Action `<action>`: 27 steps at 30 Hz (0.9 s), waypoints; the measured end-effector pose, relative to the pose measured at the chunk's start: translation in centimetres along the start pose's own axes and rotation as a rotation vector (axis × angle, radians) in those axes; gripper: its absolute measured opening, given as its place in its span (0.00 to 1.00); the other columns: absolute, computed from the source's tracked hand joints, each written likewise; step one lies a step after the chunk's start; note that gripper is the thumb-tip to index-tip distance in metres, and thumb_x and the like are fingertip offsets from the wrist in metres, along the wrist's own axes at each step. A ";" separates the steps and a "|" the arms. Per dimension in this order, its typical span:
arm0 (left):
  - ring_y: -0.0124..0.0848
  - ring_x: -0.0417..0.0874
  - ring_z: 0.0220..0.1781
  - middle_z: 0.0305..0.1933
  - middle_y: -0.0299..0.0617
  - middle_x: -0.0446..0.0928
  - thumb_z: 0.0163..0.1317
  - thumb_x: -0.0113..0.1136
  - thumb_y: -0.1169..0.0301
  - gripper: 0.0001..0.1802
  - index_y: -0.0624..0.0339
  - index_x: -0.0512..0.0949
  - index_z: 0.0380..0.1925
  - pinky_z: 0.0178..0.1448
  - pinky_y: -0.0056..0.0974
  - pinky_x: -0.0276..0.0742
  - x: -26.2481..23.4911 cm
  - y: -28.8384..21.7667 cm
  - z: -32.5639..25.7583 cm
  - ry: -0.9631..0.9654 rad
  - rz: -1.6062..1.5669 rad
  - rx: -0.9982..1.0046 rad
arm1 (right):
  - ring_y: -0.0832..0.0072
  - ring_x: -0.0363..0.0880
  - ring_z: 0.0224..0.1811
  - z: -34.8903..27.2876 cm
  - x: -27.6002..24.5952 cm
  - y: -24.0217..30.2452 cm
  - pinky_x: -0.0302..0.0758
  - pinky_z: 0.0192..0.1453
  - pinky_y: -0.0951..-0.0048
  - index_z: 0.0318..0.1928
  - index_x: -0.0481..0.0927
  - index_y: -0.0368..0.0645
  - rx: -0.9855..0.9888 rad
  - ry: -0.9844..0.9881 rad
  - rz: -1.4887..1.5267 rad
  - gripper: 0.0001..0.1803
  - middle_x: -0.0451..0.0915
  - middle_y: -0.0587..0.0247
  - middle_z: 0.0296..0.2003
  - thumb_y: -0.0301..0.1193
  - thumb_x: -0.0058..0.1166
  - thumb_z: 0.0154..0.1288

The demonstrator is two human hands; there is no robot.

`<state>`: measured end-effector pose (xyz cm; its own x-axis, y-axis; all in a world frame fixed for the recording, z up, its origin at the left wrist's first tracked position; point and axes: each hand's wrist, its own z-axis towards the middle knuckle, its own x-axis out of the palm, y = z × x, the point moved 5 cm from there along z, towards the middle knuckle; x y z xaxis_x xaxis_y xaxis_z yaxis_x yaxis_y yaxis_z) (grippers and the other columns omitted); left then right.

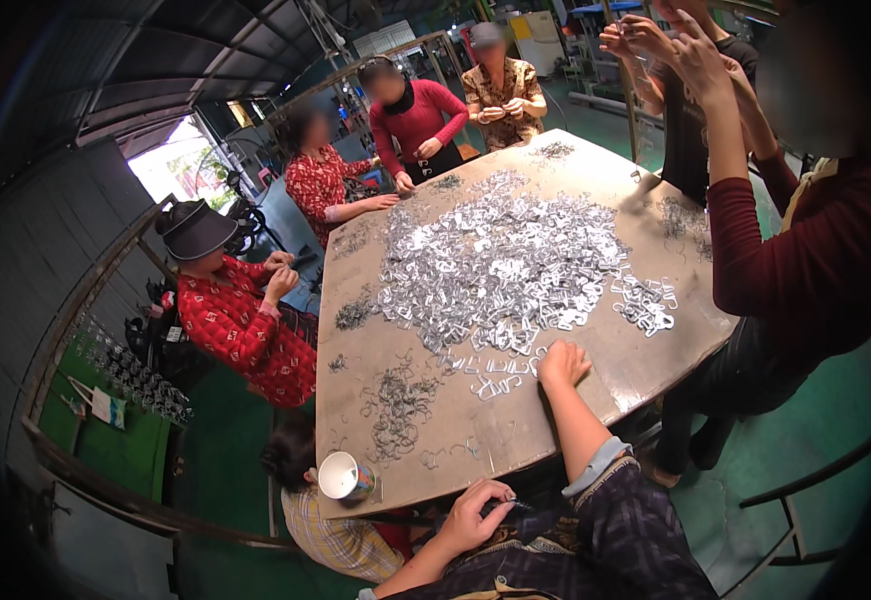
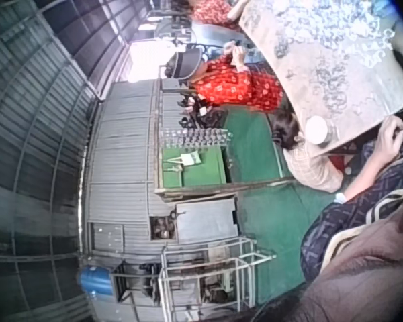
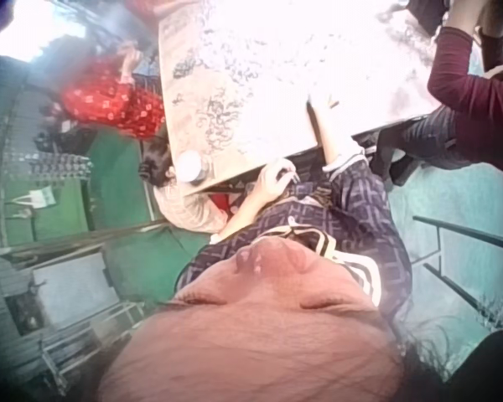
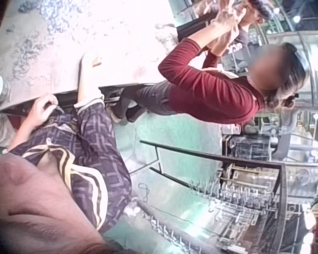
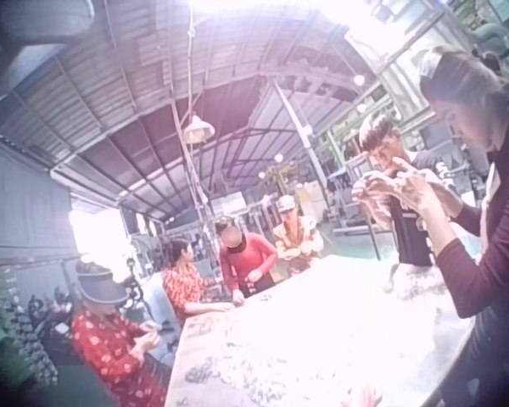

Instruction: The person sits at a table with several others and repeatedly picks up small metal clips and wire pieces, then fastens them together by hand. The person occasionally reaches to a nearby rack to place or retrieve items while continuing the assembly.

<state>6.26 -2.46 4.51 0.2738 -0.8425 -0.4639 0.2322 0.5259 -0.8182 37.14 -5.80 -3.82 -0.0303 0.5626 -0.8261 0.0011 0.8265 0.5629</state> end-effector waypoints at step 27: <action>0.42 0.81 0.38 0.34 0.43 0.81 0.52 0.66 0.79 0.08 0.61 0.75 0.30 0.46 0.41 0.72 -1.7 -0.4 1.0 -0.221 0.087 -0.010 | 0.80 0.83 0.33 -18.9 -8.4 -0.2 0.80 0.39 0.79 0.45 0.82 0.32 -0.312 0.839 1.043 0.10 0.84 0.62 0.32 0.19 0.59 0.62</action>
<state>6.64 -1.07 5.99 0.4905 -0.7473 -0.4482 0.1902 0.5937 -0.7819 18.48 -11.01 3.43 -0.7434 0.6441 0.1800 0.1771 -0.0699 0.9817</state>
